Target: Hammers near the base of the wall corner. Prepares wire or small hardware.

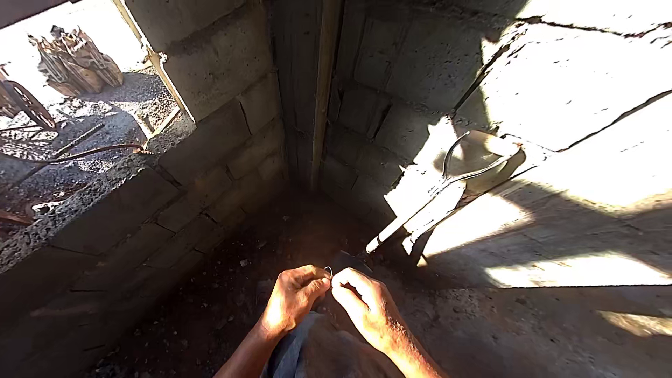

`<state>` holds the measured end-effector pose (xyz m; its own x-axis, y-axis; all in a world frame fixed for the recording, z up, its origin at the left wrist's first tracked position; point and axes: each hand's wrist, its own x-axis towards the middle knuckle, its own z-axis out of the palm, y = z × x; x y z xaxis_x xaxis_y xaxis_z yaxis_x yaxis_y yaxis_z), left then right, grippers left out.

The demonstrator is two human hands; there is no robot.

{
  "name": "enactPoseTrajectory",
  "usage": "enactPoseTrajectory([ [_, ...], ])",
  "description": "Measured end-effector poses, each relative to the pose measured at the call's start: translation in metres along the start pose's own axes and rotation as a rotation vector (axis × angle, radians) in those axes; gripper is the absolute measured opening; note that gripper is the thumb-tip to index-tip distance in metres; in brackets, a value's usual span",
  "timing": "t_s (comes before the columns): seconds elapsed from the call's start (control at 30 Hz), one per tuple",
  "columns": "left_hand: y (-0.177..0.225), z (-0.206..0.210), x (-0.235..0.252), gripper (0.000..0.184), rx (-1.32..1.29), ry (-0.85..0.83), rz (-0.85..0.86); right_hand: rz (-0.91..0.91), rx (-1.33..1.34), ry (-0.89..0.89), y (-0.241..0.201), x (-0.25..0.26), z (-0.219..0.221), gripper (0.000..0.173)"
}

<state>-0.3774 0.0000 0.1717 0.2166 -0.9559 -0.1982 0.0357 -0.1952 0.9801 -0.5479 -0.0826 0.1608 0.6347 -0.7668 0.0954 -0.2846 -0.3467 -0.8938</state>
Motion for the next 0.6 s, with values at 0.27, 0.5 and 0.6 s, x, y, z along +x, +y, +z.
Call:
enactPoseTrajectory([
  [0.27, -0.0022, -0.0034, -0.0030, 0.022, 0.256, -0.061, 0.056, 0.143, 0.121, -0.065, 0.0052, 0.0071, -0.0081, 0.022],
  [0.5, -0.0041, -0.0013, -0.0045, 0.020, 0.120, -0.032, 0.073, 0.113, 0.257, -0.009, 0.0016, 0.0100, -0.0067, 0.017],
  [0.6, -0.0035, -0.0021, -0.0052, 0.021, -0.050, -0.026, 0.000, 0.136, 0.239, -0.029, 0.0053, 0.0065, -0.0067, 0.020],
])
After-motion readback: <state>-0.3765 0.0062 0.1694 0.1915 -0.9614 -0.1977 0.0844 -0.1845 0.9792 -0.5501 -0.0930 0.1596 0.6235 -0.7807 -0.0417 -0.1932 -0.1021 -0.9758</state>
